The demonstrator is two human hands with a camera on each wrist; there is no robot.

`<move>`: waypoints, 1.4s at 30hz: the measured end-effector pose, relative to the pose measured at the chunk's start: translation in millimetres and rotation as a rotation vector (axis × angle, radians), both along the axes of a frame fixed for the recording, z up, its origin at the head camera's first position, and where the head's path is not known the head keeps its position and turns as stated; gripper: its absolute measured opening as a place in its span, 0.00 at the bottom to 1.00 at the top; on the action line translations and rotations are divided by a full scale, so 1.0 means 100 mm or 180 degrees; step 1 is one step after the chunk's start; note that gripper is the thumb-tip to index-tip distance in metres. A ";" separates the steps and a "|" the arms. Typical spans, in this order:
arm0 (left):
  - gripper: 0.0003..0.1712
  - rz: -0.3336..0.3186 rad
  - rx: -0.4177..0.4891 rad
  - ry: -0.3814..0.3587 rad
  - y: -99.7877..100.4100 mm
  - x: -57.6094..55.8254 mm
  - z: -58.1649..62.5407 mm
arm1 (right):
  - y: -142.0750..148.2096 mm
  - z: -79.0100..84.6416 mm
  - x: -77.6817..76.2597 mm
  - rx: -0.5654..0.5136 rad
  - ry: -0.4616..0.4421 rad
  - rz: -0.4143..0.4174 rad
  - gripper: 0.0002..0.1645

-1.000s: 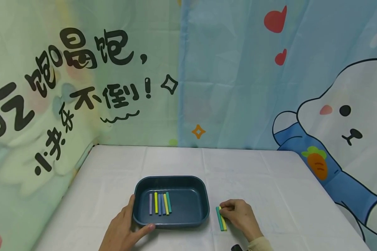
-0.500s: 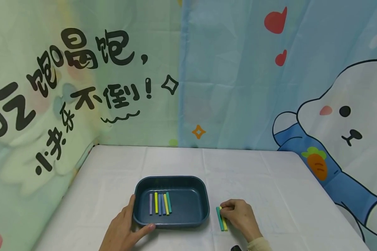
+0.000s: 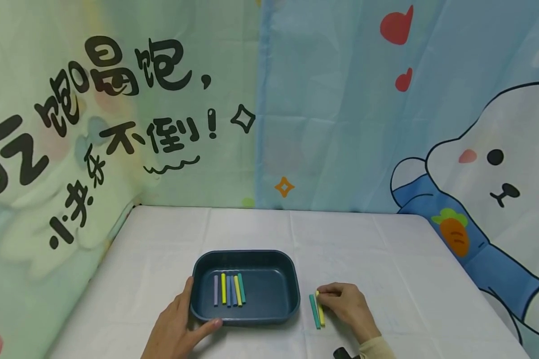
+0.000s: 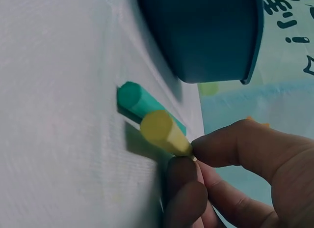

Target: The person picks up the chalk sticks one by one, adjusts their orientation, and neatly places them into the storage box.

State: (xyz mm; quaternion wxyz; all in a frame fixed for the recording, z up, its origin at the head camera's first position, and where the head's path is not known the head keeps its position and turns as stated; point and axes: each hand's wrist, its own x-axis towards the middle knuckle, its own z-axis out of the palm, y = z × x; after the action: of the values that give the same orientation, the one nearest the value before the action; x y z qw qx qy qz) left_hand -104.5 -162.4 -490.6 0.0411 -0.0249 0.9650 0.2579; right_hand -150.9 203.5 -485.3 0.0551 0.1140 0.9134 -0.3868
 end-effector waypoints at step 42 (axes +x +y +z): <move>0.76 0.0012 -0.0007 0.0000 -0.01 0.00 0.01 | -0.17 0.33 -0.14 -0.1348 -0.0008 -0.0088 0.20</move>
State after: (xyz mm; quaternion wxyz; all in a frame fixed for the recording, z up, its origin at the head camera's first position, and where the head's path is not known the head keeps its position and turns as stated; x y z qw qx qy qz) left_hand -104.9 -163.1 -489.9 0.0406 -0.0268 0.9652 0.2570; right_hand -165.0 186.8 -452.2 0.0736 0.1129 0.8100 -0.5707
